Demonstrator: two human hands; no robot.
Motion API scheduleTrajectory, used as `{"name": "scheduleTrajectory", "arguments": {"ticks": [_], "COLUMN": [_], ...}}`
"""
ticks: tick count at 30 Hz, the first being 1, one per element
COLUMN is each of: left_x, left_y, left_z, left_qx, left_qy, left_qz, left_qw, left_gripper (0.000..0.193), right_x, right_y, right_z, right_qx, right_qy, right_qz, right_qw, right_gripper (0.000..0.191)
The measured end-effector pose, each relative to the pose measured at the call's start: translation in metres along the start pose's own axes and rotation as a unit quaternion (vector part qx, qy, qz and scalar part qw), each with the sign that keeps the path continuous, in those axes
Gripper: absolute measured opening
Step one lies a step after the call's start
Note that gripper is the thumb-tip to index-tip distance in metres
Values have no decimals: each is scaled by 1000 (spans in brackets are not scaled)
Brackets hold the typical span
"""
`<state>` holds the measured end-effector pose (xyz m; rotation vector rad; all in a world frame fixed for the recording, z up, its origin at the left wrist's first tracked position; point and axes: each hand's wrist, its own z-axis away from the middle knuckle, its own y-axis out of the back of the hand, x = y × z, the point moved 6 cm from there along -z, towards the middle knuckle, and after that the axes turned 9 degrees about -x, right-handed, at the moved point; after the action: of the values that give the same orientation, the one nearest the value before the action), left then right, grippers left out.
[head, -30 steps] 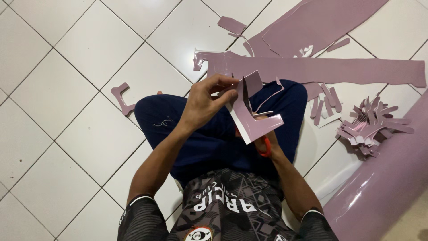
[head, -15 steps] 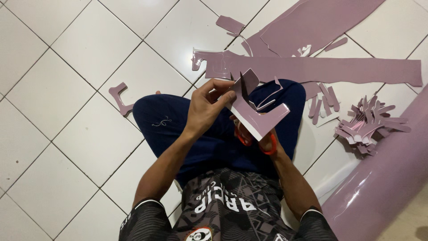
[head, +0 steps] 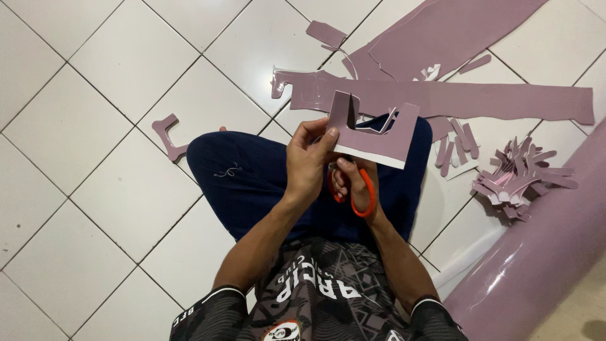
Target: The person sits on the floor and cuts pre-printed pink foam letter shapes with scissors, trimming excess material from each letter and setting finished letters aside while working through a pile of cut pieces.
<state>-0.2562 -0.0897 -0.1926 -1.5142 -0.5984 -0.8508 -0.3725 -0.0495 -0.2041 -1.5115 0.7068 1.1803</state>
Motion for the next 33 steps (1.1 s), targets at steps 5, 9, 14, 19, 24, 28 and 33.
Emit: {"name": "scheduleTrajectory", "arguments": {"ticks": [5,9,14,19,24,28,33], "left_x": [-2,-7,-17,-11,21,41,50], "left_y": [-3,-1,2,14,30,23,15], "left_z": [0,0,-2,-15,-23,-19,-15], "left_qx": [5,12,22,20,-18,-72,-81], "left_qy": [-7,0,31,64,63,33,51], "left_qz": [23,16,18,141,32,-161,-210], "left_qw": [1000,1000,999,988,997,984,973], "left_gripper": [33,34,36,28,21,16,14], "right_x": [1,7,30,41,13,-10,-16], "right_y": [-1,2,12,31,42,32,25], "right_z": [-1,0,2,11,19,17,17], "right_qx": [32,44,77,87,17,-8,-1], "right_qy": [-2,5,10,6,12,12,-21], "right_qz": [11,-4,-33,38,190,287,264], "right_qw": [999,999,996,995,981,958,964], "right_gripper": [23,24,24,31,33,27,23]}}
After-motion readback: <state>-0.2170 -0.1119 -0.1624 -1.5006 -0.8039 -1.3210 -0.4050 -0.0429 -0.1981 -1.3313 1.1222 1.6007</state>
